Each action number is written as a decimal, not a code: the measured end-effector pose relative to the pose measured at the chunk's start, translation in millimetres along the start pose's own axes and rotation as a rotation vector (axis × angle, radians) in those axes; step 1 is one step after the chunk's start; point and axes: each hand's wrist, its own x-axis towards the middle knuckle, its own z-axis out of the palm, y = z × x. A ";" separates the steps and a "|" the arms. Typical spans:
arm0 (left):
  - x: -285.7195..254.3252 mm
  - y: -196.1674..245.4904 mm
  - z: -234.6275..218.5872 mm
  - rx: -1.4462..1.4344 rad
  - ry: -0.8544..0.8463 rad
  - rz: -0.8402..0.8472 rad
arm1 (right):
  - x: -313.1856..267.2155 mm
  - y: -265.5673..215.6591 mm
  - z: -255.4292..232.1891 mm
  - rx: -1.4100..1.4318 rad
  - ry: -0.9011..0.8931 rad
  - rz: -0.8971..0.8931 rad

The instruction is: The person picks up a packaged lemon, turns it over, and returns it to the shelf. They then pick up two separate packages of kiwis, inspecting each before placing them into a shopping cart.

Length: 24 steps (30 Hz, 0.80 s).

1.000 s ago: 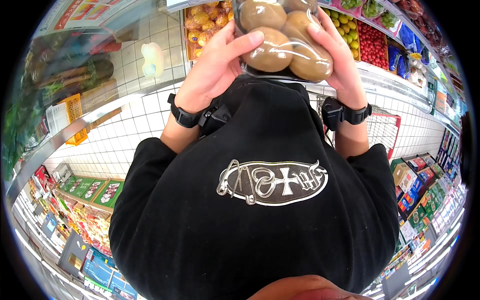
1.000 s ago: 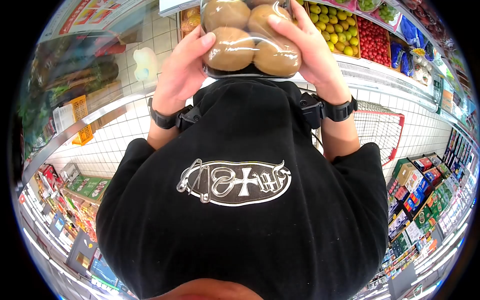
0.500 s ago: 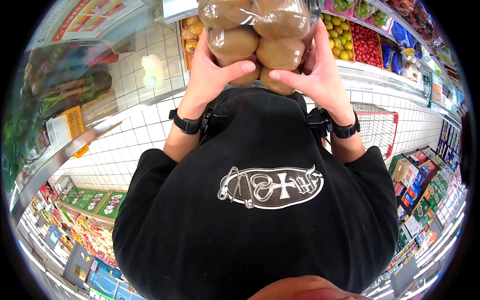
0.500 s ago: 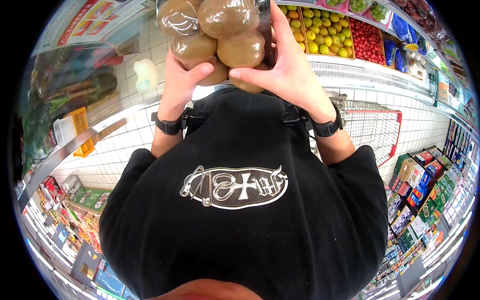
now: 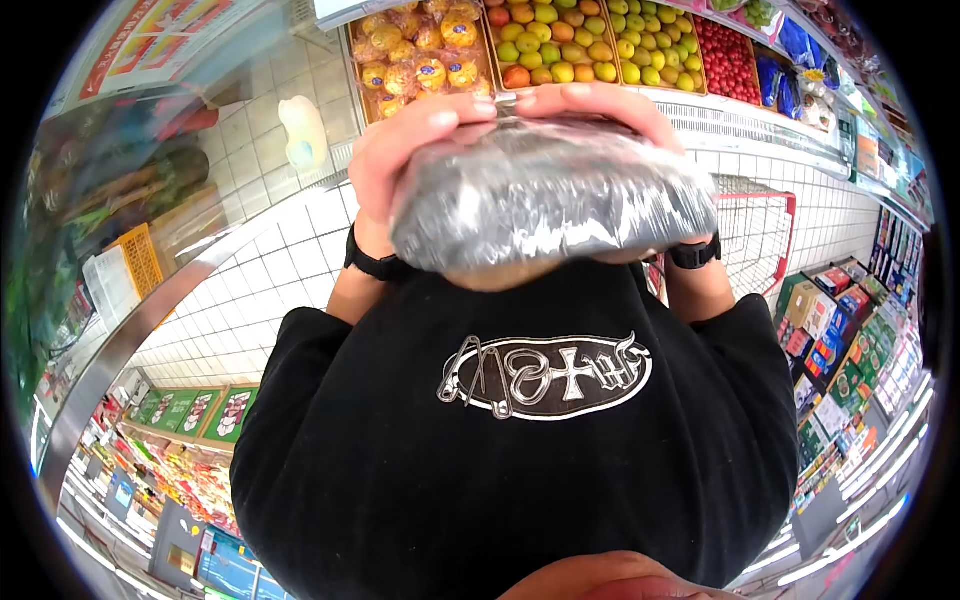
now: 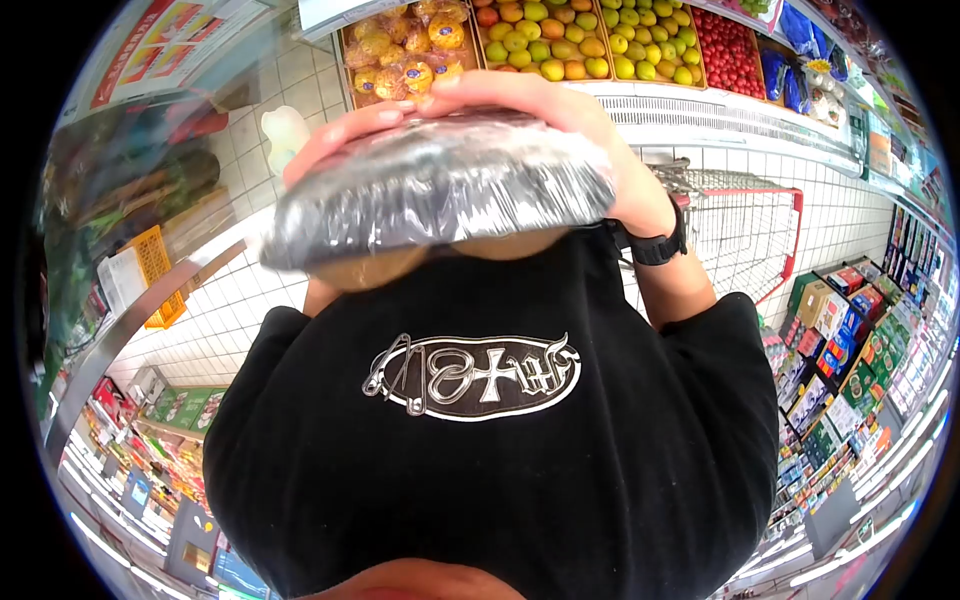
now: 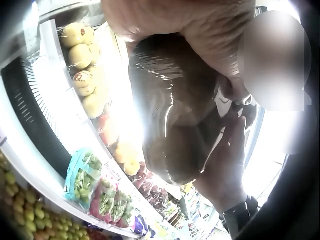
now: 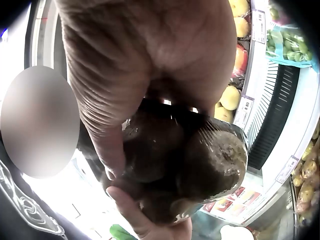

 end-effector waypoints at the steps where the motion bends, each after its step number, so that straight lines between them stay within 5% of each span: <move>1: 1.8 4.3 -1.9 0.006 -0.009 0.033 | 0.1 -3.7 2.8 -0.049 -0.021 -0.025; 3: 6.2 8.0 -9.5 0.037 -0.069 0.111 | -1.6 -2.4 7.1 -0.133 -0.028 -0.149; 8: -4.8 0.7 -20.3 -0.009 -0.148 -0.020 | -13.5 -4.8 22.6 -0.088 0.063 0.007; 11: -17.5 -12.6 -5.4 -0.129 -0.050 -0.108 | -39.8 15.7 30.3 0.000 0.317 0.068; 14: 4.1 -0.3 22.5 -0.250 -0.027 -0.137 | -58.9 -10.4 21.7 -0.350 0.358 0.162; 16: 2.9 -0.3 36.8 -0.476 -0.100 -0.446 | -71.9 -13.1 14.5 -0.278 0.498 0.214; 17: 8.6 -0.3 48.2 -0.499 -0.142 -0.428 | -77.5 -9.9 9.8 -0.152 0.609 0.199; 18: 24.9 25.9 58.4 -0.412 -0.113 -0.634 | -81.0 -7.6 7.0 -0.071 0.688 0.198; 20: 30.0 16.2 61.1 -0.450 -0.301 -0.714 | -86.1 -10.6 9.6 0.012 0.822 0.214; 24: 17.6 5.9 88.3 -0.562 -0.273 -0.719 | -106.5 -15.6 3.1 0.055 0.874 0.240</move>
